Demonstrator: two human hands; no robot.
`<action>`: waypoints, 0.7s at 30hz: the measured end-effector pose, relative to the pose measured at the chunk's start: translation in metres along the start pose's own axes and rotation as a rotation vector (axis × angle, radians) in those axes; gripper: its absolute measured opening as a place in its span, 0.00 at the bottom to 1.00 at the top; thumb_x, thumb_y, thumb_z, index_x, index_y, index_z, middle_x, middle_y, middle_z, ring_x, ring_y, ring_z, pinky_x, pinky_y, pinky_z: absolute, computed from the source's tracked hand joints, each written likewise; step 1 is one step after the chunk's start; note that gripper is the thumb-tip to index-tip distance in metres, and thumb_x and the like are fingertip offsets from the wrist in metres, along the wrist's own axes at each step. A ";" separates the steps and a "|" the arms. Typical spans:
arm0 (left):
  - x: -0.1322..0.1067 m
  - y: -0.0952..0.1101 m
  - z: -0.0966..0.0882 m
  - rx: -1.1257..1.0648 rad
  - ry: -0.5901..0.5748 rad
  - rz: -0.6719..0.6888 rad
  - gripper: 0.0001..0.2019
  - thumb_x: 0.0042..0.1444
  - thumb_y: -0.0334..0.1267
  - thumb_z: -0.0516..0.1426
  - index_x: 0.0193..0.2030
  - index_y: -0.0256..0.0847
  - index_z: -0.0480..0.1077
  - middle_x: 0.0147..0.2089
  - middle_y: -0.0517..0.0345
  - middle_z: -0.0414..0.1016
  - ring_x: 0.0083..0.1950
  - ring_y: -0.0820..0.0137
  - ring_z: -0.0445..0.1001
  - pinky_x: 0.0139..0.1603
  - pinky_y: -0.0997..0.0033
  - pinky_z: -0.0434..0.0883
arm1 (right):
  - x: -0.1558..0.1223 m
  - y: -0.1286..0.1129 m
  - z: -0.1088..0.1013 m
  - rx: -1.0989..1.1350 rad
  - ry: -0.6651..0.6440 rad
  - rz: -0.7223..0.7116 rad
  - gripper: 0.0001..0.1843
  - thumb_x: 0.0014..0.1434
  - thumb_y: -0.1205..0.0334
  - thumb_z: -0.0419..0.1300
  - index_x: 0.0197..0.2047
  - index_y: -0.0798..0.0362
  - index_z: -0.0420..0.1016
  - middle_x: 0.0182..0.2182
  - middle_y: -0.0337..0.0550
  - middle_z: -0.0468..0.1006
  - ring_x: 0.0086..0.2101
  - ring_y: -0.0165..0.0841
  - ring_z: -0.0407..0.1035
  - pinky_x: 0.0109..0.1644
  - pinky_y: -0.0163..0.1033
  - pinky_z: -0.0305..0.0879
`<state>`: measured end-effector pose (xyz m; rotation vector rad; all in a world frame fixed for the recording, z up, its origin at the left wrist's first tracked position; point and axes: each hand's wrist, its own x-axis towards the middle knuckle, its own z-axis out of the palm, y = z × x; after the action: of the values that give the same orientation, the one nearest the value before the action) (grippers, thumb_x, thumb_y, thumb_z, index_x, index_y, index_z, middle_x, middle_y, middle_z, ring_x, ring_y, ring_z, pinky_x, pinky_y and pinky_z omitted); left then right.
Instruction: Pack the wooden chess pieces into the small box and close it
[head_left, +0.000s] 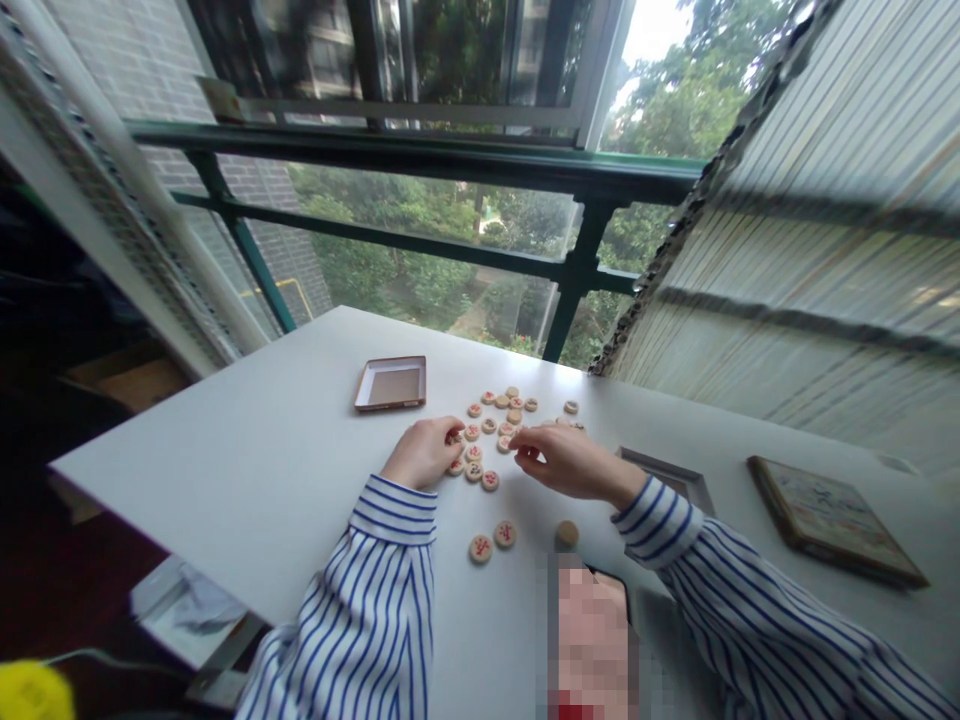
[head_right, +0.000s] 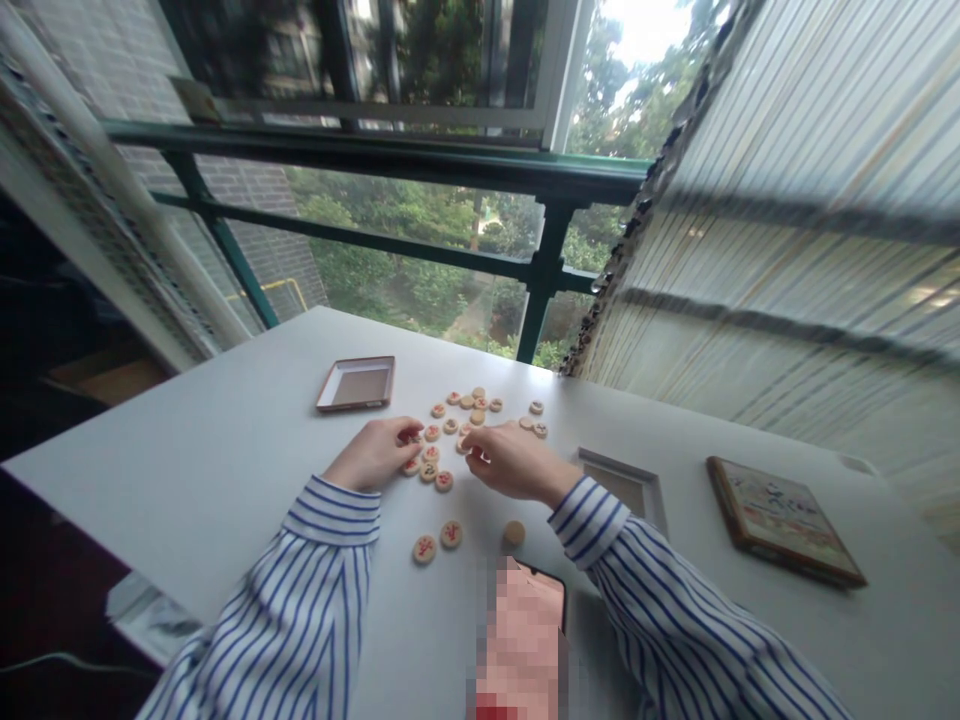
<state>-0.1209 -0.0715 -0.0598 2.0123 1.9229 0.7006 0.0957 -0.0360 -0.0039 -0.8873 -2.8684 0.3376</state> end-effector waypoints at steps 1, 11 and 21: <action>0.000 0.000 0.000 0.010 0.011 0.001 0.14 0.49 0.39 0.54 0.44 0.41 0.70 0.37 0.53 0.76 0.38 0.67 0.73 0.38 0.73 0.67 | 0.000 0.000 0.000 0.001 0.001 0.000 0.13 0.56 0.64 0.49 0.42 0.52 0.71 0.32 0.42 0.76 0.31 0.30 0.67 0.34 0.33 0.57; 0.003 0.013 0.000 -0.173 0.258 0.169 0.14 0.49 0.35 0.54 0.44 0.37 0.68 0.38 0.54 0.72 0.37 0.70 0.72 0.41 0.69 0.69 | -0.011 0.008 -0.001 0.056 0.060 0.023 0.11 0.56 0.63 0.51 0.40 0.53 0.72 0.31 0.44 0.75 0.31 0.30 0.67 0.35 0.34 0.59; 0.000 0.034 0.008 -0.520 0.230 0.278 0.13 0.50 0.37 0.56 0.43 0.36 0.69 0.40 0.53 0.69 0.38 0.72 0.72 0.40 0.72 0.73 | -0.045 0.014 -0.014 0.140 0.170 0.070 0.12 0.56 0.64 0.51 0.41 0.53 0.72 0.32 0.44 0.75 0.31 0.30 0.67 0.34 0.35 0.60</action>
<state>-0.0877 -0.0733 -0.0491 1.9277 1.3690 1.3904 0.1427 -0.0480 0.0045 -0.9434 -2.6278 0.4416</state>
